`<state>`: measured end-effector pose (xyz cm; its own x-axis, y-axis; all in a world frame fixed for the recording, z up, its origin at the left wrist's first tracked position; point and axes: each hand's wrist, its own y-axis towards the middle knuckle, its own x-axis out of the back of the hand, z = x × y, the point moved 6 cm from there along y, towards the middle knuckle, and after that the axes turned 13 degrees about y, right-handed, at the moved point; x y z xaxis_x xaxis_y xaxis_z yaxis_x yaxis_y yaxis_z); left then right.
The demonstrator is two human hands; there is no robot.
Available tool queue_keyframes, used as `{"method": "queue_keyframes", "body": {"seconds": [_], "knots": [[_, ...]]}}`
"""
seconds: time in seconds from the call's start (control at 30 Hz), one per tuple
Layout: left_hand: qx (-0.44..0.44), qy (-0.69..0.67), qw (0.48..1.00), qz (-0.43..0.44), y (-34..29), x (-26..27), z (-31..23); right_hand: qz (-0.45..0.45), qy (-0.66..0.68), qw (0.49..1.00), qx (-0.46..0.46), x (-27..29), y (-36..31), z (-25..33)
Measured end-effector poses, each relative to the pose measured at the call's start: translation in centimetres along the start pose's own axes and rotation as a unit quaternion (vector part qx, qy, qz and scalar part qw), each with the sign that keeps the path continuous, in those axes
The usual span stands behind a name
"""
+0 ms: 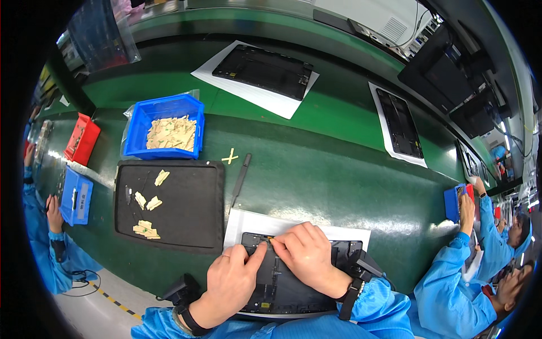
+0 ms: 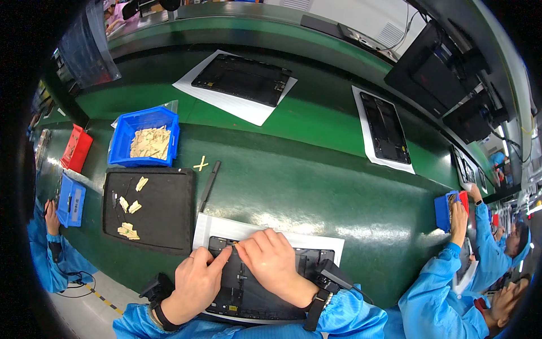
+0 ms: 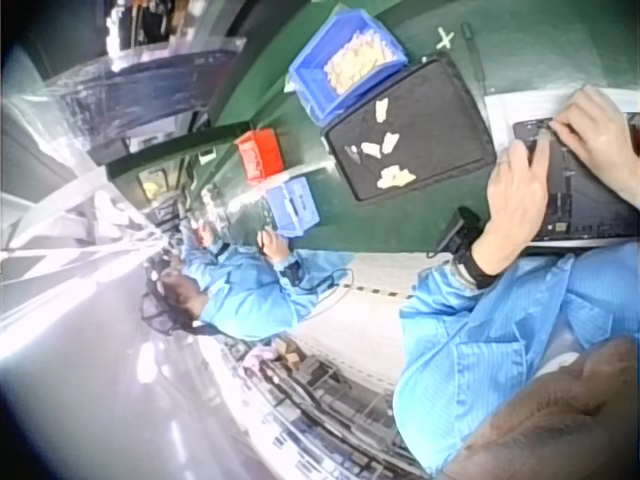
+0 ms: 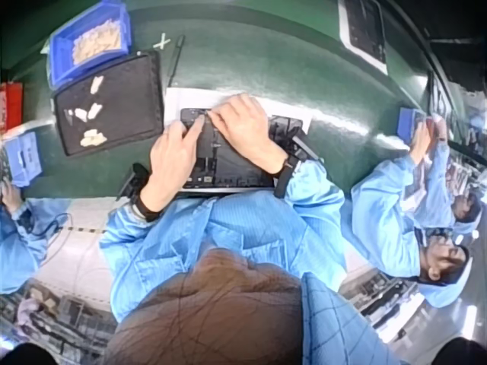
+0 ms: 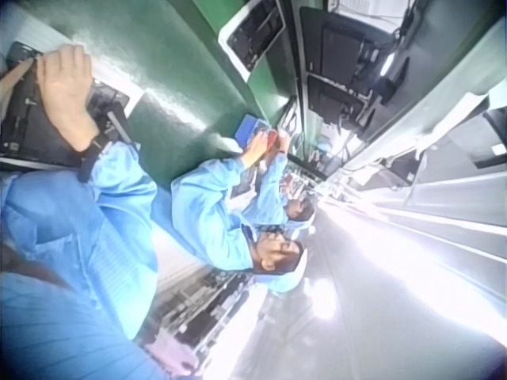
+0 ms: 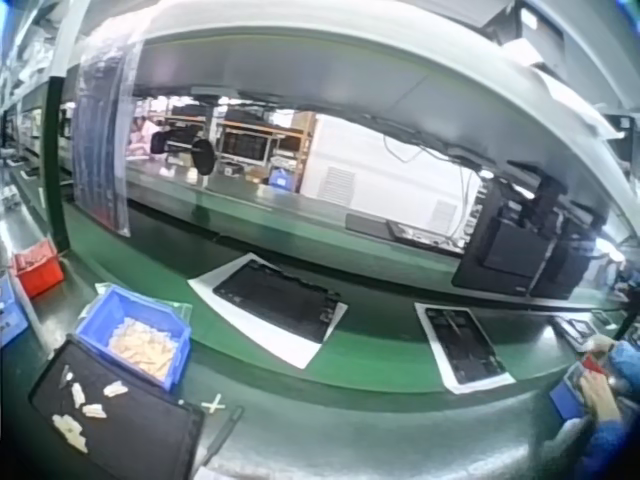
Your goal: The person assembles electronic components and small parts into a tablet housing, picking them from a bag of parts and placing them into the housing with tweezers.
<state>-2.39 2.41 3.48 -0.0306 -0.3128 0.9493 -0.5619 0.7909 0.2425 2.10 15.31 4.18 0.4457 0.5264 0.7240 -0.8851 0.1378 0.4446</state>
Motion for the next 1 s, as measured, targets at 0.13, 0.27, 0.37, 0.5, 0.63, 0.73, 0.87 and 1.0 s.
{"method": "queue_keyframes", "body": {"seconds": [0.13,0.27,0.37,0.5,0.63,0.73,0.87,1.0], "knots": [[-0.003,0.004,1.000,-0.003,0.0,0.0,-0.1,0.005,-0.021,1.000,0.011,-0.1,0.0,0.1],[-0.007,0.006,1.000,0.001,0.1,0.1,-0.2,0.014,-0.028,0.999,0.021,-0.1,-0.1,0.2],[-0.016,0.018,1.000,0.003,0.1,0.0,-0.5,0.019,-0.027,0.999,0.024,0.0,-0.2,0.2],[-0.042,0.050,0.997,0.036,0.3,-0.4,-0.6,0.030,-0.030,0.999,0.016,-0.3,-0.1,0.2],[-0.056,0.078,0.993,0.065,0.9,0.0,-0.7,0.046,-0.018,0.999,-0.007,-0.3,0.0,-0.1],[-0.066,0.090,0.991,0.077,1.0,0.1,-0.8,0.046,0.064,0.991,-0.110,0.3,0.3,-1.8],[-0.068,0.091,0.992,0.052,0.5,-0.1,-0.4,0.085,0.226,0.941,-0.237,0.8,-0.1,-3.5],[-0.076,0.100,0.991,0.038,0.3,0.0,-0.5,0.095,0.140,0.983,-0.066,1.3,-0.2,-1.8]]}}
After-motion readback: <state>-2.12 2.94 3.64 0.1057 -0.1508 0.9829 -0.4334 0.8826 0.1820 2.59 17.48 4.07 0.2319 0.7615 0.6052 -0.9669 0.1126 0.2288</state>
